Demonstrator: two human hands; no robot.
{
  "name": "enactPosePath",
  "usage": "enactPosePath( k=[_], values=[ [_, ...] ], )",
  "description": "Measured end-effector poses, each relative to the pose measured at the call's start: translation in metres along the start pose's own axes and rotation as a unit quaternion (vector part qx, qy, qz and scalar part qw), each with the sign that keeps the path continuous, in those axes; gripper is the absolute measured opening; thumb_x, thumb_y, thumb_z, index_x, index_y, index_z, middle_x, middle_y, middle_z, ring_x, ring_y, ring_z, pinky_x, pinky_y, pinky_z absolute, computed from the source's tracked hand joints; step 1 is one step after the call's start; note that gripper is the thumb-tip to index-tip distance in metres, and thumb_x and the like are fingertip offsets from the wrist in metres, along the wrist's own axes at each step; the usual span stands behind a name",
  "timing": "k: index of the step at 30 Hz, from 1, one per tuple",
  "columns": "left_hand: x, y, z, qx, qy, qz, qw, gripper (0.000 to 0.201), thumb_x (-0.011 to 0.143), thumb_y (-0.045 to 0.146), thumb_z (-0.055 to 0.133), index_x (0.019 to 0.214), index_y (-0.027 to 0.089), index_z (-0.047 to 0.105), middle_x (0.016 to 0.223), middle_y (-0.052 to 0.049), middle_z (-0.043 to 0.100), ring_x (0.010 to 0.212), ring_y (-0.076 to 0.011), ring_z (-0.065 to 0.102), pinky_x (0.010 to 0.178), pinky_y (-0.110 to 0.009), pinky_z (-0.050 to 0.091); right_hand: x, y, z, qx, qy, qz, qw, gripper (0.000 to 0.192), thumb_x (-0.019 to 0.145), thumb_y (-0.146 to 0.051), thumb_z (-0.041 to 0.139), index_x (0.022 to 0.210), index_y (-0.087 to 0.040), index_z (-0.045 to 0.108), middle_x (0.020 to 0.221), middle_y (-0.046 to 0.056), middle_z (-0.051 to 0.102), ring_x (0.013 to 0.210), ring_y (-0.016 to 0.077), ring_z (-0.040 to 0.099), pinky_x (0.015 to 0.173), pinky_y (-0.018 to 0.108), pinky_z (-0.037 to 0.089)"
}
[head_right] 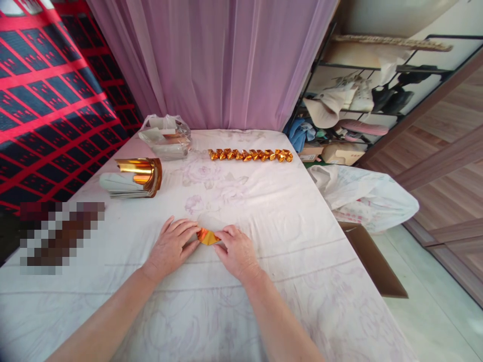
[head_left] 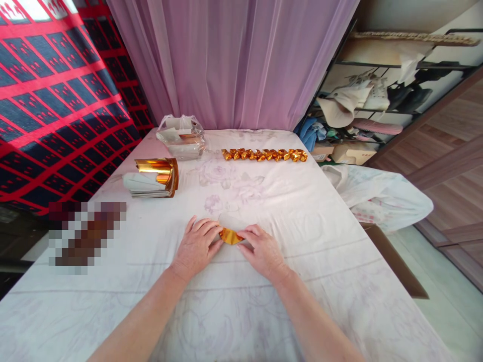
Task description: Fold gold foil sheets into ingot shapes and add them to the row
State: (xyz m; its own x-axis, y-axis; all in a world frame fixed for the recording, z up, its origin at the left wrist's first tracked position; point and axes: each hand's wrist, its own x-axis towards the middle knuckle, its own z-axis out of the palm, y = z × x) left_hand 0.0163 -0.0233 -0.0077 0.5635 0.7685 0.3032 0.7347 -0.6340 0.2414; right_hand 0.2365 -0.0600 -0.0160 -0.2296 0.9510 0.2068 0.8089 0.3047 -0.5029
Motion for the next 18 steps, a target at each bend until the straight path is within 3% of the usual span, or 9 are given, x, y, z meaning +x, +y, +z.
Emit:
enactPosePath(
  k=[8,18],
  values=[
    [-0.0009,0.0001,0.0014,-0.006,0.030,0.006,1.000,0.017,0.097,0.034,0.055,0.105,0.025,0.067,0.107,-0.003,0.072,0.105,-0.0225,0.062,0.113,-0.052,0.028,0.0007,0.0044,0.0019,-0.010,0.000,-0.017,1.000,0.020,0.089,-0.023,0.063,0.107,-0.023,0.071,0.102,0.006,0.065,0.090,0.0193,0.065,0.082,0.032,0.053],
    [-0.0021,-0.0011,0.0008,-0.029,0.011,0.016,0.999,0.020,0.093,0.034,0.060,0.109,0.025,0.067,0.106,-0.003,0.070,0.104,-0.0221,0.060,0.114,-0.053,0.028,-0.0023,0.0049,0.0036,-0.020,0.028,-0.042,0.999,0.020,0.095,-0.024,0.056,0.107,-0.024,0.072,0.100,0.006,0.066,0.088,0.0184,0.065,0.082,0.032,0.054]
  ],
)
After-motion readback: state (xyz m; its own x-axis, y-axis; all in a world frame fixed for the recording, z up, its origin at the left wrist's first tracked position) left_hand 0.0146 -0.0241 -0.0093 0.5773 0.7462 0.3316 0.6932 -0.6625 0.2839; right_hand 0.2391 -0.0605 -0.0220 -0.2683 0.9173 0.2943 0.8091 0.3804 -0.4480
